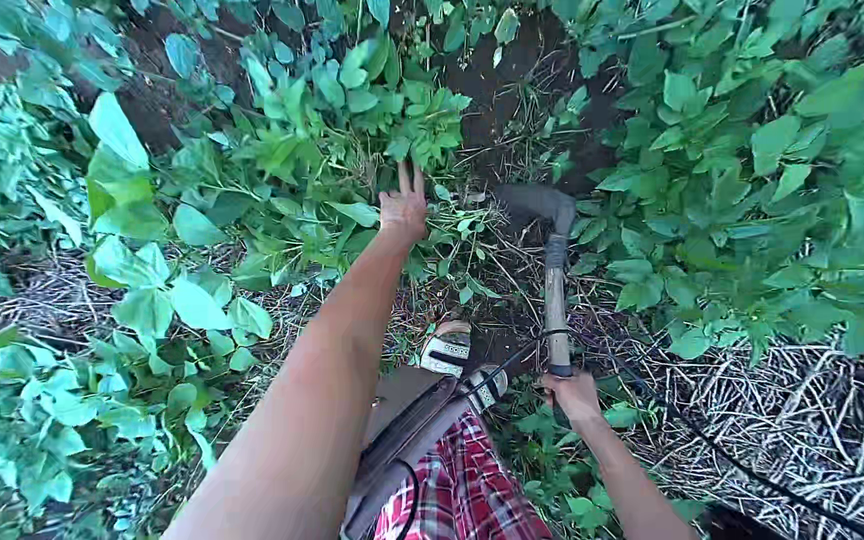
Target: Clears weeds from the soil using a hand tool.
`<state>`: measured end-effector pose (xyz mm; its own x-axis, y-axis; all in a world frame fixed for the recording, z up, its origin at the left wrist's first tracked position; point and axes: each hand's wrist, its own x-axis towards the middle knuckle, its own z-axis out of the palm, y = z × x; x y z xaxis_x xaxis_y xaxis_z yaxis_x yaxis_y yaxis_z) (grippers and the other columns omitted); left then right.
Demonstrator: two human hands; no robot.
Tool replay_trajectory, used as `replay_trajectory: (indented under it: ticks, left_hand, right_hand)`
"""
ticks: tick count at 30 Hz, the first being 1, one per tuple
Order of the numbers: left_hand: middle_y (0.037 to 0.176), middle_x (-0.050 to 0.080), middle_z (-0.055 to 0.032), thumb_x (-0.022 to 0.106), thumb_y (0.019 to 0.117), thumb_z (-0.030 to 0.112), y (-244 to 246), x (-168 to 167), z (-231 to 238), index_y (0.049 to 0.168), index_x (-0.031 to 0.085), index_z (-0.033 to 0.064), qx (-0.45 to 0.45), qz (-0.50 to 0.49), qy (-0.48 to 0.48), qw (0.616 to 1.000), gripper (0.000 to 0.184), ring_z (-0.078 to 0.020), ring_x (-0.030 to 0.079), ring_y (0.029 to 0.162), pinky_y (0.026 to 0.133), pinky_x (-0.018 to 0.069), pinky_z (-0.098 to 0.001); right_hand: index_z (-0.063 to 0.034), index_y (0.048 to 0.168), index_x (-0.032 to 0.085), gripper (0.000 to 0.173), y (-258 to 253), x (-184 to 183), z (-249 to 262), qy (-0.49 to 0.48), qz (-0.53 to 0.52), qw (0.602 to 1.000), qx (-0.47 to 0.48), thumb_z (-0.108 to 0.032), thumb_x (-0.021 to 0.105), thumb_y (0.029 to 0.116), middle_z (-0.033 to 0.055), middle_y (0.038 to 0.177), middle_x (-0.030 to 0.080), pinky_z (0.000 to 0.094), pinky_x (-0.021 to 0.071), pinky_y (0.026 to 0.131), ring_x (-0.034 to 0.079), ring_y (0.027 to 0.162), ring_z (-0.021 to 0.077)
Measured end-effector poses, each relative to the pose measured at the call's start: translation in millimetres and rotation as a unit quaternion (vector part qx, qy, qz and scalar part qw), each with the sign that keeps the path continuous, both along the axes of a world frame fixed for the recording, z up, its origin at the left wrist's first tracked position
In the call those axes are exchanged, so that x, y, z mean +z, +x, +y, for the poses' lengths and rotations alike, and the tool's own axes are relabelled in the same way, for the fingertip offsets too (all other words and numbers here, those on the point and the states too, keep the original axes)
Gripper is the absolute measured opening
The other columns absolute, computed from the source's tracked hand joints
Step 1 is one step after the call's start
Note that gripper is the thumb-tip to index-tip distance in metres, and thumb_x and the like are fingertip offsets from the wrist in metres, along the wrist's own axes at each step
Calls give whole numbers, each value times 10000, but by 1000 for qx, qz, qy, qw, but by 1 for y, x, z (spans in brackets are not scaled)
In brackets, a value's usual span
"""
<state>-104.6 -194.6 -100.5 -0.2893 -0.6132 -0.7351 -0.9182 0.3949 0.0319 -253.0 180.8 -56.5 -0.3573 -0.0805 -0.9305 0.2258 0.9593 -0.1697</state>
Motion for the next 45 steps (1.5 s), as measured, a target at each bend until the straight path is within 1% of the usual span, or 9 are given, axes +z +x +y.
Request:
replay_trajectory:
  ticks: [4, 8, 15, 18, 21, 25, 31, 38, 45]
  left_hand:
    - [1476, 453, -378, 780, 840, 296, 12, -11, 6, 1627, 42, -29, 34, -41, 59, 997, 1128, -517, 470, 1367, 1149, 310, -653]
    - [1259, 669, -250, 661, 953, 293, 16, -20, 38, 1343, 593, -23, -23, -28, 94, 995, 506, -414, 586, 1265, 1176, 299, -604]
    - [1202, 711, -193, 667, 955, 230, 17, 6, 39, 1258, 682, 25, -56, 28, 84, 994, 367, -384, 591, 1254, 1164, 312, -567]
    - [1207, 714, -181, 669, 953, 225, 13, 5, 39, 1264, 682, 33, -60, 30, 86, 994, 366, -372, 584, 1277, 1192, 285, -559]
    - [1204, 716, -183, 667, 947, 206, 19, 7, 46, 1266, 680, 31, -72, 37, 101, 992, 364, -373, 584, 1277, 1187, 291, -556]
    - [1134, 719, -212, 731, 898, 127, 130, 11, 91, 1146, 727, -1, -90, -25, 167, 982, 279, -422, 584, 1243, 1211, 258, -600]
    - [1265, 695, -182, 710, 905, 175, 290, 48, 127, 1255, 706, 78, -4, -207, 193, 959, 363, -408, 496, 1372, 1194, 287, -581]
    - [1214, 703, -187, 623, 963, 134, 173, 38, 91, 1283, 660, 36, -88, -81, 124, 985, 337, -394, 565, 1272, 1145, 336, -546]
    - [1474, 536, -193, 602, 931, -64, 27, 41, 31, 1115, 712, -60, -317, 113, 3, 942, 215, -349, 445, 1429, 1200, 323, -488]
  right_hand:
    - [8, 914, 568, 70, 14, -2, -69, -133, 11, 982, -137, 35, 631, 926, 34, 597, 565, 287, 544, 463, 550, 446, 130]
    - [29, 897, 577, 66, 47, -52, -62, -77, -49, 995, -38, 13, 635, 923, 37, 594, 552, 314, 537, 511, 545, 471, 142]
    - [19, 962, 575, 58, 17, 11, -88, -66, -27, 995, -68, 18, 627, 937, 37, 609, 556, 291, 540, 474, 544, 452, 131]
    - [-24, 837, 541, 129, 20, -12, -109, -145, 2, 981, -130, 46, 582, 938, 23, 555, 544, 300, 556, 478, 546, 433, 136]
    - [37, 964, 565, 91, 38, -36, -54, -5, -72, 997, 0, 3, 639, 923, 48, 613, 552, 318, 541, 499, 543, 464, 148]
    - [50, 1019, 578, 134, 51, -2, 18, 94, -112, 989, 28, 5, 661, 924, 59, 631, 559, 305, 513, 461, 533, 453, 143]
    - [-2, 846, 549, 91, 38, 6, -29, -71, -7, 989, -126, 52, 599, 901, 35, 553, 560, 303, 533, 454, 542, 424, 139]
    - [71, 1058, 603, 170, 46, -6, 20, 92, -62, 994, 21, -35, 671, 945, 85, 658, 593, 333, 529, 489, 561, 483, 162]
    - [21, 856, 573, 73, 22, -15, -105, -146, 48, 984, -88, 40, 623, 906, 36, 545, 560, 300, 532, 460, 537, 417, 134]
